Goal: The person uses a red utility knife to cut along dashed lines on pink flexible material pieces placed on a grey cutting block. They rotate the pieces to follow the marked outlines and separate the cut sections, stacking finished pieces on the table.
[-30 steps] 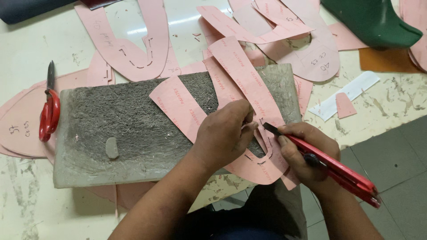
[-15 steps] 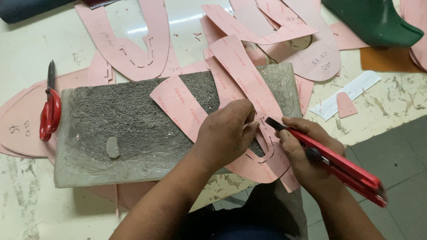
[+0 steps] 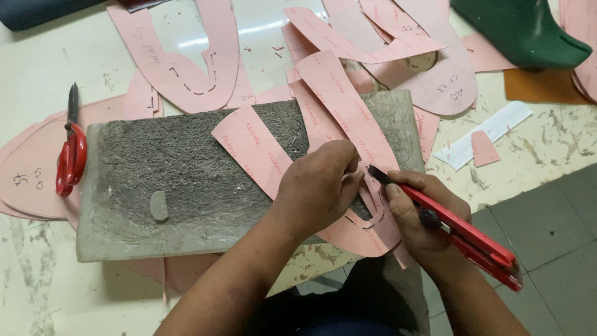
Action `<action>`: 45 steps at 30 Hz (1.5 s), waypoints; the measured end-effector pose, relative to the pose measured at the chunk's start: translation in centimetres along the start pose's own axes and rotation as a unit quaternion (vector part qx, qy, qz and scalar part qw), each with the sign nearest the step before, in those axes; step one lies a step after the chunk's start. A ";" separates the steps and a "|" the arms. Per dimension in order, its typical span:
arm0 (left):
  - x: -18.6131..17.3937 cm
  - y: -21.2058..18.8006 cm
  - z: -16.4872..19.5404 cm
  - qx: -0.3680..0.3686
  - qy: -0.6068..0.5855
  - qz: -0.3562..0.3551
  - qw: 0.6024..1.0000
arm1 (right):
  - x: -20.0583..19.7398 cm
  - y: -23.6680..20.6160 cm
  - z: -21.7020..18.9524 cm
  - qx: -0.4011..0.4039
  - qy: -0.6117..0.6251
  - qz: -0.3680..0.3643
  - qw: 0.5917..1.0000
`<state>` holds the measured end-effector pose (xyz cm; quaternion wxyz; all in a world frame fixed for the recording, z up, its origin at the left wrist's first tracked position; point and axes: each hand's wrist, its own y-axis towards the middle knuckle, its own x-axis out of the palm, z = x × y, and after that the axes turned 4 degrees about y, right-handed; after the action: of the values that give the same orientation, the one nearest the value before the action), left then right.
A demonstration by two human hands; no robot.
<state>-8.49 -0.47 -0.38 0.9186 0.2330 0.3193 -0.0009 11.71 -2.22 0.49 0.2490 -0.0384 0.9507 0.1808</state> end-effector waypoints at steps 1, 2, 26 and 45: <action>0.0 0.0 0.0 -0.002 -0.001 -0.001 1.000 | 0.0 0.0 -0.1 -0.004 -0.002 0.000 1.000; 0.0 -0.1 0.0 0.004 0.000 0.003 1.000 | 0.1 -0.1 -0.2 0.003 -0.004 0.004 1.000; -0.3 -0.9 -0.9 0.007 0.001 -0.004 1.000 | 1.4 -0.9 1.1 -0.036 -0.001 0.002 0.999; -0.1 -0.5 -0.6 0.017 -0.019 0.019 0.999 | 0.9 -1.6 1.7 -0.137 0.002 0.039 0.990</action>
<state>-9.00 -0.62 -0.95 0.9202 0.2547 0.2973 0.0062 11.96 -3.08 -1.86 0.2328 -0.0353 0.9182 0.3185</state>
